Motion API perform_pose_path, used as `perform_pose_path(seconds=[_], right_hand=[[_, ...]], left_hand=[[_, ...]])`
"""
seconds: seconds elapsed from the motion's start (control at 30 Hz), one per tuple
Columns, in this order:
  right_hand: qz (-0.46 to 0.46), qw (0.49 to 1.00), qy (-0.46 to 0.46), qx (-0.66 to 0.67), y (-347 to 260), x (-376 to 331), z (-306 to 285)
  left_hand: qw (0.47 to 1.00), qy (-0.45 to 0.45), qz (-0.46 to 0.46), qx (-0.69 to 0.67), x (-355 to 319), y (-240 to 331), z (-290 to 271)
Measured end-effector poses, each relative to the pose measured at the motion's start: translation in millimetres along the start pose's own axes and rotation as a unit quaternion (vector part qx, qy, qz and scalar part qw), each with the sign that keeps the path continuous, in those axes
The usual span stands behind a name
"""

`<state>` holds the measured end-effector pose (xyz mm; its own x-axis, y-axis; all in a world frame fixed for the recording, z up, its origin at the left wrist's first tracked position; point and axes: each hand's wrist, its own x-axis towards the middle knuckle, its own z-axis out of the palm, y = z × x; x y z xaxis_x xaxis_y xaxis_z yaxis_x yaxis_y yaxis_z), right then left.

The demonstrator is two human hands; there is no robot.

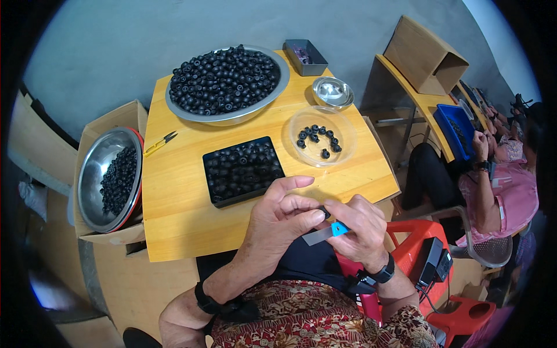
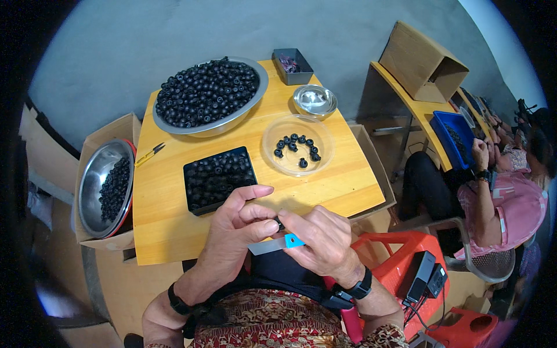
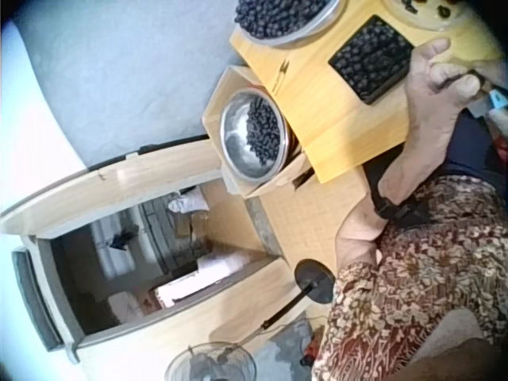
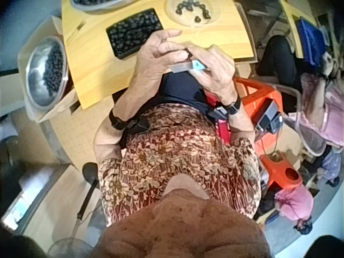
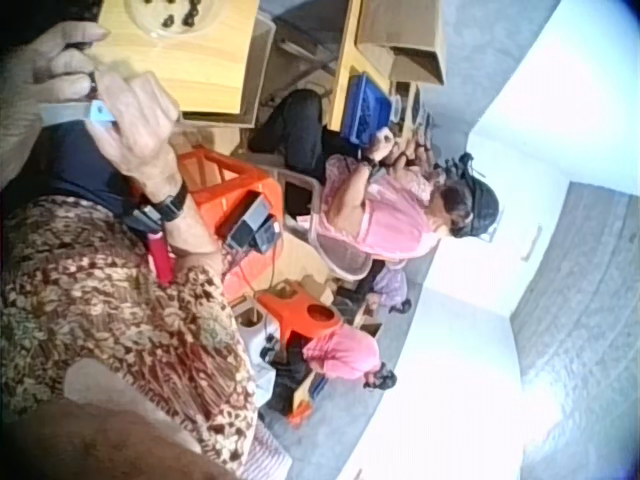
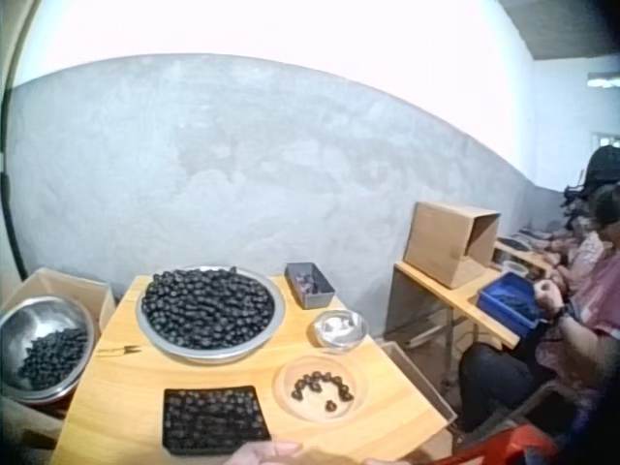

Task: Manually trimming or deflashing small black rubber or plastic industrial components using a scraper tool.

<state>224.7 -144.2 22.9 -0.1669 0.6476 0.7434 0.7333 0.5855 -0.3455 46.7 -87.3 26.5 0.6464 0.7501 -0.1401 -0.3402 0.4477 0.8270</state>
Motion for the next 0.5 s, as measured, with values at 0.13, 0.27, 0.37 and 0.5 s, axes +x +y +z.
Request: perform_pose_path(seconds=[0.13,0.27,0.37,0.5], right_hand=[[0.005,1.000,0.004,-0.020,-1.4,0.6,1.7],[0.012,0.999,0.007,-0.030,-1.0,3.6,4.8],[0.041,0.997,0.034,-0.056,12.2,10.4,1.1],[0.145,0.984,0.096,-0.046,40.9,30.9,6.9]], left_hand=[[0.999,0.011,-0.001,-0.031,1.1,-1.5,0.4],[1.000,0.020,-0.008,0.000,3.9,4.4,-3.6],[0.963,0.083,0.156,0.202,17.9,20.4,-26.5],[0.865,0.185,0.167,0.436,24.5,56.8,-73.2]])
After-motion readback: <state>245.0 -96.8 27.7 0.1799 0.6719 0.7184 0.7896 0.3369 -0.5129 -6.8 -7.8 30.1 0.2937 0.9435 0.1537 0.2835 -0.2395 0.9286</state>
